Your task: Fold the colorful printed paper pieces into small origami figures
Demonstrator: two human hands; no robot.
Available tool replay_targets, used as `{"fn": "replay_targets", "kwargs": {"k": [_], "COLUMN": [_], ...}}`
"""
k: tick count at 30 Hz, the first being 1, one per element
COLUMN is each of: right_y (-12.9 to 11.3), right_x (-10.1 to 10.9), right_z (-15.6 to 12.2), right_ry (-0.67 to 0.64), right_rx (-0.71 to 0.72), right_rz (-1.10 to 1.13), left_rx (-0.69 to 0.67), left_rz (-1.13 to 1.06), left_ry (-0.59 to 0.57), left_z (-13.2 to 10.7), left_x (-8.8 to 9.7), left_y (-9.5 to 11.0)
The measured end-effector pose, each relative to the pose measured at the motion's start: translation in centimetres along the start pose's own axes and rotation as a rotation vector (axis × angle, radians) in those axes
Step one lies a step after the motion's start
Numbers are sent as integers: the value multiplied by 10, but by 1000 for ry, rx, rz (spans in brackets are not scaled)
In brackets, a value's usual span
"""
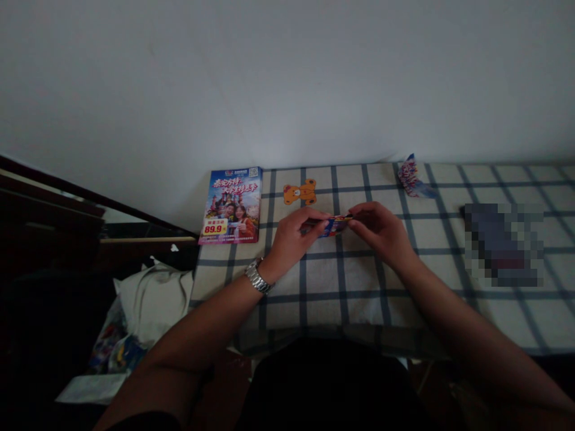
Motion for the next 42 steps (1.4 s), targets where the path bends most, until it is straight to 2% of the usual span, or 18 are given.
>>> {"fn": "replay_targets", "kwargs": {"k": [17,28,36,42], "right_y": [-7,-8,-3,-5], "right_x": [3,2,5,7], "right_z": [-1,1,0,0], "right_ry": [-6,-45,-38,-23], "right_rx": [37,-3,24,9], "right_rz": [15,93,56,64], "left_rx": [63,136,240,229], "left_rz": [-72,-182,-376,-450], "left_ry": [-7,-19,32,25], "left_z": [0,3,2,2], "left_x": [-1,-1,-4,-6], "left_y": [-6,-10,-22,-21]}}
Point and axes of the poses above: each hand's wrist, its own z-axis towards the middle knuckle, its own x-axis out of the back of the hand, y = z × x, the point moved 6 cm from there along z, towards the middle knuckle, and after that the axes turned 4 degrees about -y, right-handed, at the moved point
